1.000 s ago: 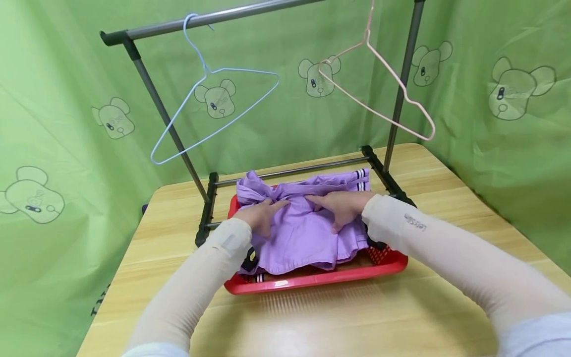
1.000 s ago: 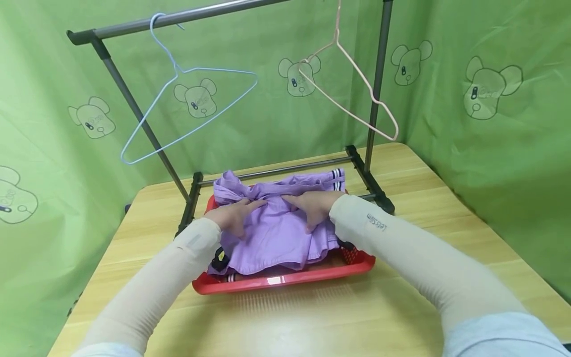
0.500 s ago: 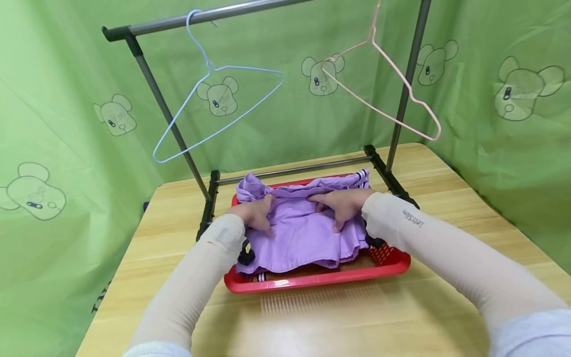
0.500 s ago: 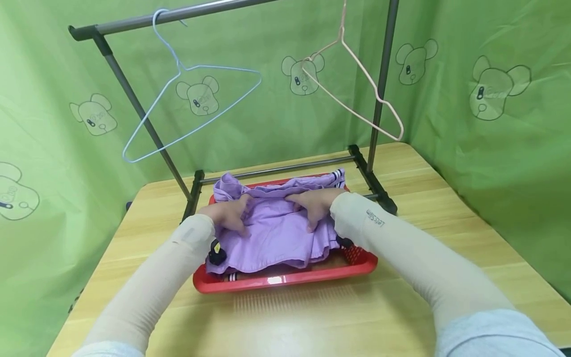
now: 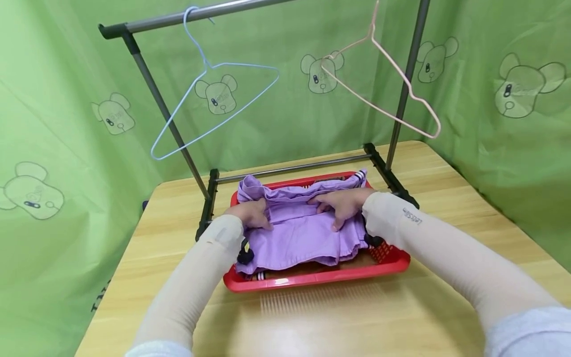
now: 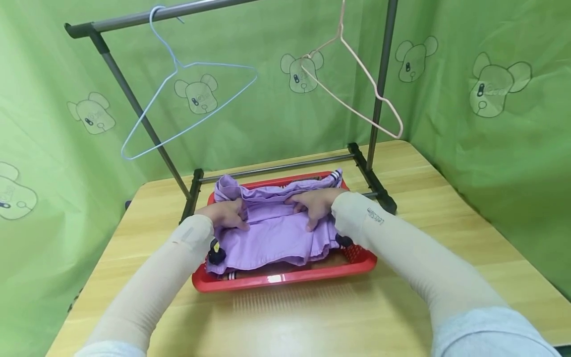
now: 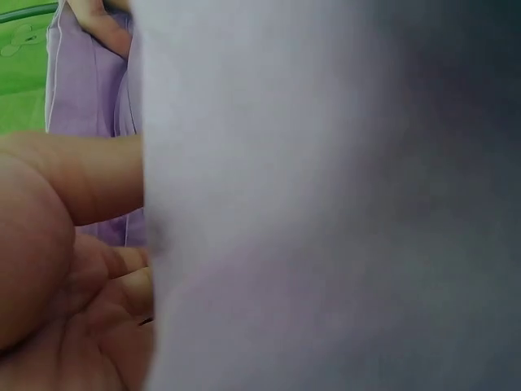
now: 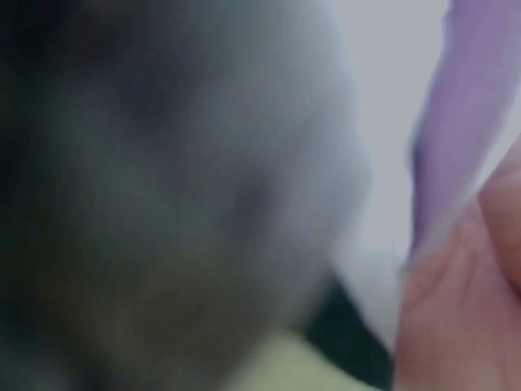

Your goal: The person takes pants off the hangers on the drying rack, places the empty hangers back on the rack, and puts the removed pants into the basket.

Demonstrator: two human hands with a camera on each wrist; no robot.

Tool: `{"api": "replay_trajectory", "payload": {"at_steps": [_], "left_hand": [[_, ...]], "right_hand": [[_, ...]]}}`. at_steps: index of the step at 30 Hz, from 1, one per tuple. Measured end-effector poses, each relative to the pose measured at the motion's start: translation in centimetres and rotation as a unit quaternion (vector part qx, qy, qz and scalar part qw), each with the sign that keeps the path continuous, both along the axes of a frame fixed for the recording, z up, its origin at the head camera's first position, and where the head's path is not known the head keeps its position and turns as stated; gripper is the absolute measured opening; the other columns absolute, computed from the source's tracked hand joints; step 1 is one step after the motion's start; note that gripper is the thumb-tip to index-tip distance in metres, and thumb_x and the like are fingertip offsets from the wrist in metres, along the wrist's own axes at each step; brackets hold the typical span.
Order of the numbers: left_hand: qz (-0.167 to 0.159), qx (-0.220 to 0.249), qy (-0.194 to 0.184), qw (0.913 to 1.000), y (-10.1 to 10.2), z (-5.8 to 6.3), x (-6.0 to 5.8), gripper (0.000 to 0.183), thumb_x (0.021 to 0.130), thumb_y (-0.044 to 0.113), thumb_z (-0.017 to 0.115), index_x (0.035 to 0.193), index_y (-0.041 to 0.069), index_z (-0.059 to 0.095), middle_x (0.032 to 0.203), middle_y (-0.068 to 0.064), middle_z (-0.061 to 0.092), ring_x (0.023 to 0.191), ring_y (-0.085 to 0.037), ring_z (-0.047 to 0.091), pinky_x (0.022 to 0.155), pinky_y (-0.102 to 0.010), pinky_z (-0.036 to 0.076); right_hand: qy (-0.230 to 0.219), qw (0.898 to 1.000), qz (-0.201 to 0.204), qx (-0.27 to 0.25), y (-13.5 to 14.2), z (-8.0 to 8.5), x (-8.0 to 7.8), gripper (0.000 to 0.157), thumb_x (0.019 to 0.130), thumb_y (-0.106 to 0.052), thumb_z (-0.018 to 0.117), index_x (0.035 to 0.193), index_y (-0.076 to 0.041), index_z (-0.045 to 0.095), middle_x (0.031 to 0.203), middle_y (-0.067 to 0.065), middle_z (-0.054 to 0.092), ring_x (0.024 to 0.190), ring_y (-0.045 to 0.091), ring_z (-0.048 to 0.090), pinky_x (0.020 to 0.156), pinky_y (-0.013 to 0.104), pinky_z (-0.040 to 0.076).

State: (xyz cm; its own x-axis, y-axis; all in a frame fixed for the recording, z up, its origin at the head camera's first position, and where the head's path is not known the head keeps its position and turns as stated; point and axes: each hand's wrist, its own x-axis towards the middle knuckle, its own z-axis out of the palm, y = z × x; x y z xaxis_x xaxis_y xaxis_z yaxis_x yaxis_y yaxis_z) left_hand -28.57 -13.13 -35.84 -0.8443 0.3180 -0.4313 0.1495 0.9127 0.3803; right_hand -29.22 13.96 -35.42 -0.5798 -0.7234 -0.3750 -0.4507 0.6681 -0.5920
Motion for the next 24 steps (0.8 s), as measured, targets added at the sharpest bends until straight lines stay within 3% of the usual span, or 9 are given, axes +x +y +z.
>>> {"api": "replay_trajectory", "payload": {"at_steps": [7,11,13,15,17,20,22,24], "left_hand": [[-0.047,-0.028,-0.005,0.9985,0.1,0.3,0.3,0.092,0.075,0.033,0.074,0.142,0.000,0.020,0.142,-0.015,0.031,0.130,-0.026,0.027,0.105,-0.035,0.025],[-0.039,0.010,-0.024,0.9989,-0.1,0.4,0.5,0.093,0.075,0.032,0.074,0.143,0.002,0.018,0.143,-0.014,0.031,0.131,-0.026,0.025,0.105,-0.036,0.025],[-0.039,0.030,-0.030,0.9984,-0.3,0.6,0.5,0.089,0.075,0.032,0.074,0.142,0.003,0.023,0.139,-0.014,0.036,0.127,-0.027,0.032,0.100,-0.038,0.032],[-0.062,0.030,-0.013,0.9976,-0.6,0.9,0.5,0.080,0.075,0.035,0.073,0.137,0.003,0.034,0.132,-0.013,0.044,0.121,-0.026,0.040,0.096,-0.037,0.037],[-0.093,0.026,0.029,0.9949,-0.9,1.4,0.4,0.068,0.077,0.034,0.071,0.130,0.003,0.043,0.122,-0.012,0.052,0.112,-0.025,0.048,0.092,-0.036,0.040],[-0.106,0.040,0.150,0.9821,-1.3,2.3,0.3,0.044,0.079,0.027,0.069,0.113,0.001,0.056,0.104,-0.011,0.059,0.098,-0.025,0.054,0.087,-0.036,0.042],[-0.063,0.062,0.226,0.9702,-1.5,2.8,0.3,0.042,0.081,0.021,0.068,0.115,0.002,0.055,0.112,-0.014,0.054,0.104,-0.027,0.050,0.091,-0.038,0.040],[-0.006,0.072,0.274,0.9591,-1.6,3.1,0.3,0.046,0.081,0.021,0.068,0.120,0.005,0.052,0.127,-0.017,0.042,0.114,-0.031,0.041,0.095,-0.042,0.037]], "right_hand": [[0.043,0.999,0.020,0.019,-0.1,-0.1,0.7,0.086,0.072,-0.005,0.072,0.141,-0.001,0.022,0.132,0.014,0.047,0.127,0.033,0.032,0.106,0.046,0.018],[0.056,0.998,0.029,0.019,0.2,0.0,0.9,0.086,0.074,-0.007,0.071,0.142,-0.002,0.019,0.134,0.014,0.045,0.129,0.034,0.028,0.106,0.047,0.016],[0.061,0.998,0.030,0.012,0.4,0.0,1.0,0.086,0.075,-0.007,0.070,0.143,-0.002,0.019,0.135,0.014,0.044,0.129,0.034,0.028,0.106,0.047,0.015],[0.067,0.997,0.032,0.004,0.6,0.1,1.1,0.086,0.075,-0.007,0.070,0.143,-0.003,0.018,0.135,0.014,0.044,0.129,0.033,0.029,0.106,0.047,0.016],[0.080,0.996,0.039,0.000,0.7,0.3,1.3,0.086,0.075,-0.008,0.071,0.143,-0.003,0.019,0.135,0.015,0.044,0.128,0.034,0.030,0.105,0.048,0.017],[0.101,0.994,0.051,0.001,0.8,0.6,1.6,0.083,0.075,-0.011,0.071,0.143,-0.004,0.023,0.137,0.014,0.041,0.128,0.034,0.031,0.105,0.048,0.019],[0.122,0.991,0.062,0.009,0.8,0.9,1.8,0.080,0.076,-0.014,0.071,0.142,-0.005,0.027,0.139,0.015,0.037,0.127,0.035,0.031,0.105,0.049,0.020],[0.139,0.988,0.068,0.017,0.8,1.2,2.1,0.076,0.077,-0.016,0.071,0.141,-0.007,0.031,0.141,0.014,0.035,0.127,0.035,0.031,0.104,0.049,0.021]]}}
